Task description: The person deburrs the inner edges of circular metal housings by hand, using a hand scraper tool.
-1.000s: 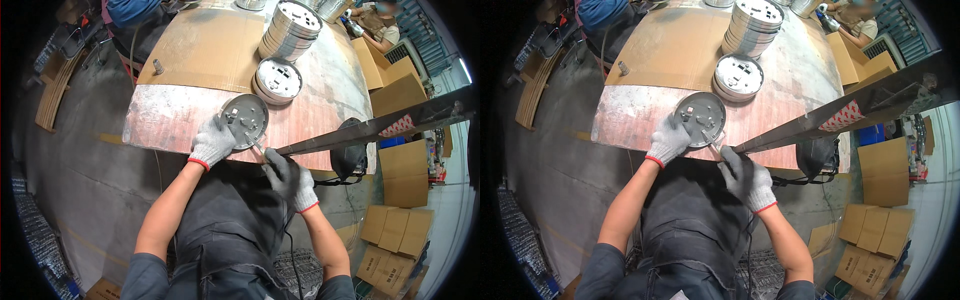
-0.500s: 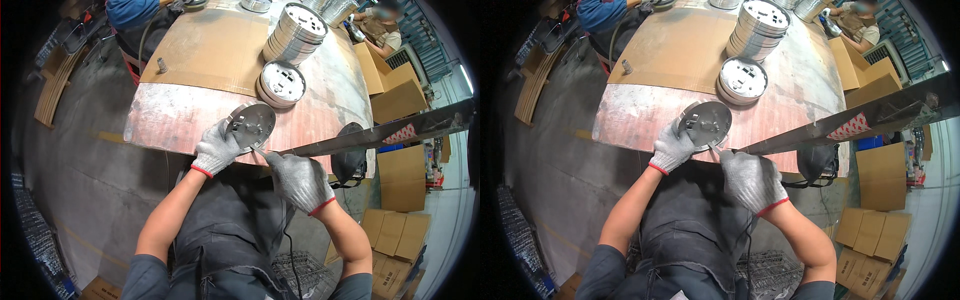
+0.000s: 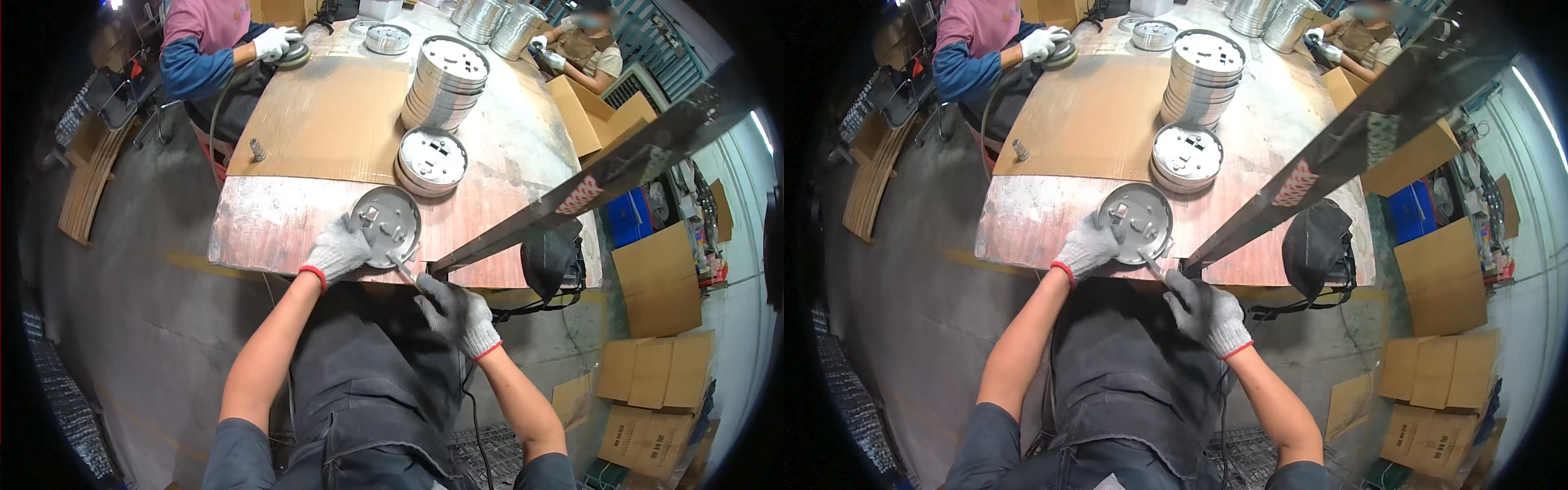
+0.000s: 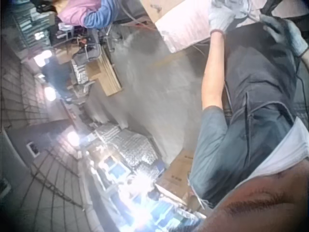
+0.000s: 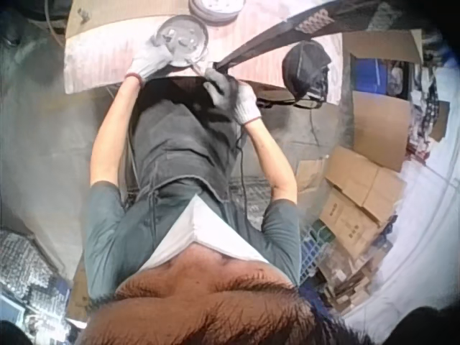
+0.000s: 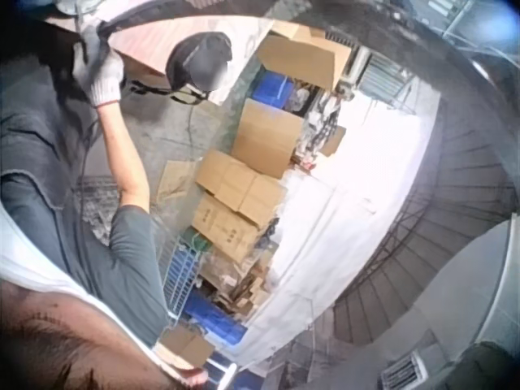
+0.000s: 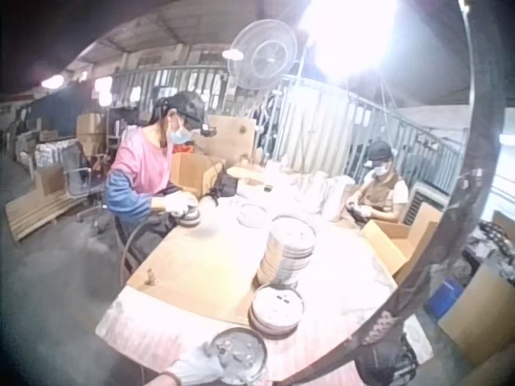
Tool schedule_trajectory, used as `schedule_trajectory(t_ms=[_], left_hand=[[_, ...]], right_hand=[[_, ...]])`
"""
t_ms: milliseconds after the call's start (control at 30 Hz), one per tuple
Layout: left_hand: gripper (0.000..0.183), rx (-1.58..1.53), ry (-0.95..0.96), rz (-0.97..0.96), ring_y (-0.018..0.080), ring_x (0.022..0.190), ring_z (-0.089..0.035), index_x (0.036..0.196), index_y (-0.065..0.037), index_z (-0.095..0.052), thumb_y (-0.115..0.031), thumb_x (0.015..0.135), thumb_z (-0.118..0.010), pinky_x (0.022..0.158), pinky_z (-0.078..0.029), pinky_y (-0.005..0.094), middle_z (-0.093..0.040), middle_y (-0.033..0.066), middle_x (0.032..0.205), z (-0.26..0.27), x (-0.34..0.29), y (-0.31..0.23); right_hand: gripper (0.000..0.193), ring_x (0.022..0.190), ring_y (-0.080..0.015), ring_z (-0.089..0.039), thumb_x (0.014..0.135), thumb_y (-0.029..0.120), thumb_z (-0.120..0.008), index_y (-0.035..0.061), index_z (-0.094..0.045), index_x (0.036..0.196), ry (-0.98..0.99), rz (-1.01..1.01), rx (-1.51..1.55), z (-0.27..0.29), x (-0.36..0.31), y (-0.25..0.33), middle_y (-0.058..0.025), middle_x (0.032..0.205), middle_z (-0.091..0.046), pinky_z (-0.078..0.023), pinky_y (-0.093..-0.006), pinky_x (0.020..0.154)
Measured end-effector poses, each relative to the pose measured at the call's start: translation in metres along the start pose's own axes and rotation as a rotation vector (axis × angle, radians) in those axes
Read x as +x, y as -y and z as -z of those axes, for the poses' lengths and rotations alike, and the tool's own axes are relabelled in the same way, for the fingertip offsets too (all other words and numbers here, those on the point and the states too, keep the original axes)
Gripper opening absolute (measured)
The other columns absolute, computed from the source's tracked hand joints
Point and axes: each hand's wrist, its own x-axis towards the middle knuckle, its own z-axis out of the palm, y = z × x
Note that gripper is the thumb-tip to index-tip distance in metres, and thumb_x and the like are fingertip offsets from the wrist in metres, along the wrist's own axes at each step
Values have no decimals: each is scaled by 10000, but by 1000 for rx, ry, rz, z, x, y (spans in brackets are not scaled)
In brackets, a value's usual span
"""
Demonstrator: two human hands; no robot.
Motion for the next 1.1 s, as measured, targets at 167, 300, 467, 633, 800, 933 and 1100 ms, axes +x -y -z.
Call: schedule_trajectory(t_ms=[167,300,467,633,800,933,1100], left_hand=[[495,114,303,-159,368,1015,-700,1218,-33,-684,-372,858,-705,910,-543,428,-727,205,1096,53,7,-1],[456,267,335,-213,332,1062,-699,1239,-35,-687,-319,885,-650,929,-538,412,-723,214,1138,76,4,-19],[450,-215,250,154,267,1078,-702,1306,-35,-642,-219,895,-632,929,-546,355,-725,194,1150,56,-29,-44],[345,-452,-191,-214,313,944,-738,1222,-32,-654,-53,887,-574,830,-579,403,-746,174,990,-28,-38,19],[289,-352,-427,-191,266,814,-759,1094,29,-681,40,853,-523,754,-585,358,-753,178,879,-51,-37,23],[238,-238,-317,-91,352,852,-750,1072,37,-685,-16,856,-601,770,-584,395,-743,226,899,-42,-41,15],[287,-19,-91,126,405,964,-714,1081,7,-692,-204,892,-642,847,-560,463,-734,247,988,-26,-20,18]], right_hand=[[365,711,-384,-700,954,365,-638,172,-617,1263,141,-4,-47,33,-10,3,-142,864,-705,-561,-496,622],[326,714,-373,-701,956,333,-624,174,-595,1239,197,16,-120,35,-3,7,-136,877,-703,-554,-501,603],[288,758,-378,-708,956,311,-618,163,-571,1199,197,3,-108,34,-9,8,-143,900,-707,-554,-506,607],[224,716,-391,-708,948,280,-613,144,-568,1120,241,-11,-56,40,1,18,-171,797,-699,-548,-515,590],[218,591,-357,-682,920,257,-643,120,-616,1087,315,3,-200,63,19,41,-142,712,-680,-530,-473,500],[170,501,-332,-651,892,206,-641,96,-592,1012,314,38,-351,59,21,45,-133,638,-649,-497,-469,422],[149,481,-273,-646,877,193,-639,115,-584,991,274,51,-392,45,13,48,-94,602,-617,-487,-446,397]])
